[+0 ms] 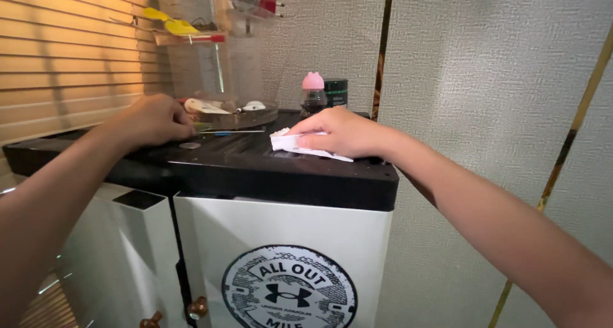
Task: The recorder organizes items on top of a storage cabinet and wipes the surface with a tissue.
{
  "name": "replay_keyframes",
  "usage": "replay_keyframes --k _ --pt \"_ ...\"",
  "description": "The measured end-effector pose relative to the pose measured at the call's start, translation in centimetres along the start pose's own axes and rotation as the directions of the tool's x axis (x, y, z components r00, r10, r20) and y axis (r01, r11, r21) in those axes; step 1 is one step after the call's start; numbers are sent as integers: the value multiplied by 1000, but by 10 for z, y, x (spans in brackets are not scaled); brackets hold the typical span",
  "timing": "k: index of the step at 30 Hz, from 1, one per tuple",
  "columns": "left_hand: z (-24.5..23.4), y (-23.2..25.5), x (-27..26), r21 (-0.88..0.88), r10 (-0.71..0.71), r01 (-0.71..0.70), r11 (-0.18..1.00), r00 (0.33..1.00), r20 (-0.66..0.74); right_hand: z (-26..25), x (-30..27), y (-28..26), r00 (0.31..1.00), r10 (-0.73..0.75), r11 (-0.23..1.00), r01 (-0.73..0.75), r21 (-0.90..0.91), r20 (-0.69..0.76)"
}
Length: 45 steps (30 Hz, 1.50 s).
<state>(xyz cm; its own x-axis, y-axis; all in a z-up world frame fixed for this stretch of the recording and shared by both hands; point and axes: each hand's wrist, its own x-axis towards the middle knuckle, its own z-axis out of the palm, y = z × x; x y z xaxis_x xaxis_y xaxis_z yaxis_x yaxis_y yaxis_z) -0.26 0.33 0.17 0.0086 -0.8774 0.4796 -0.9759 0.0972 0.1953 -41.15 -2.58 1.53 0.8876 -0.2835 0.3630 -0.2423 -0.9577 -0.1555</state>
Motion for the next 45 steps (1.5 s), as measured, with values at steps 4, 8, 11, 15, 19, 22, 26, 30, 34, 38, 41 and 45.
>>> replay_keyframes --k 4,8,11,15,19,22,26,30,34,38,41,45 --pt "-6 7 -6 45 -54 54 998 999 6 1 2 3 999 35 999 -35 -1 -6" --pt "-6 -3 8 -375 -33 18 927 999 -33 0 0 1 999 43 999 -43 19 -4" --pt "-16 -4 9 -538 -56 55 841 998 13 0 0 0 1000 30 999 -30 11 -7" --pt "-33 -5 2 -284 -74 28 958 986 -151 -2 -3 -7 998 64 996 -64 64 0" --pt "-53 0 -11 -192 -68 21 981 968 -240 -1 0 0 999 44 998 -44 36 -17" --pt "-53 -23 -3 63 39 -22 998 956 -290 -2 -2 -2 998 57 997 -57 54 -8" --pt "-48 -53 7 -17 3 -6 1000 977 -212 -1 -1 0 998 68 996 -68 56 -3" --pt "-49 -54 -1 162 -100 111 980 992 -77 -1 -2 -2 998 59 997 -59 52 -12" --pt "-46 -71 -6 148 -56 82 986 983 -172 1 3 3 999 43 999 -43 19 -14" --pt "-31 -104 4 196 -29 59 979 988 -154 7 33 30 999 36 991 -38 -126 -19" --pt "-10 -131 17 226 -10 45 973 989 -150 13 62 47 1000 15 969 -14 -248 0" --pt "-5 -127 17 266 -48 70 961 995 -90 23 93 57 998 -3 974 17 -226 62"
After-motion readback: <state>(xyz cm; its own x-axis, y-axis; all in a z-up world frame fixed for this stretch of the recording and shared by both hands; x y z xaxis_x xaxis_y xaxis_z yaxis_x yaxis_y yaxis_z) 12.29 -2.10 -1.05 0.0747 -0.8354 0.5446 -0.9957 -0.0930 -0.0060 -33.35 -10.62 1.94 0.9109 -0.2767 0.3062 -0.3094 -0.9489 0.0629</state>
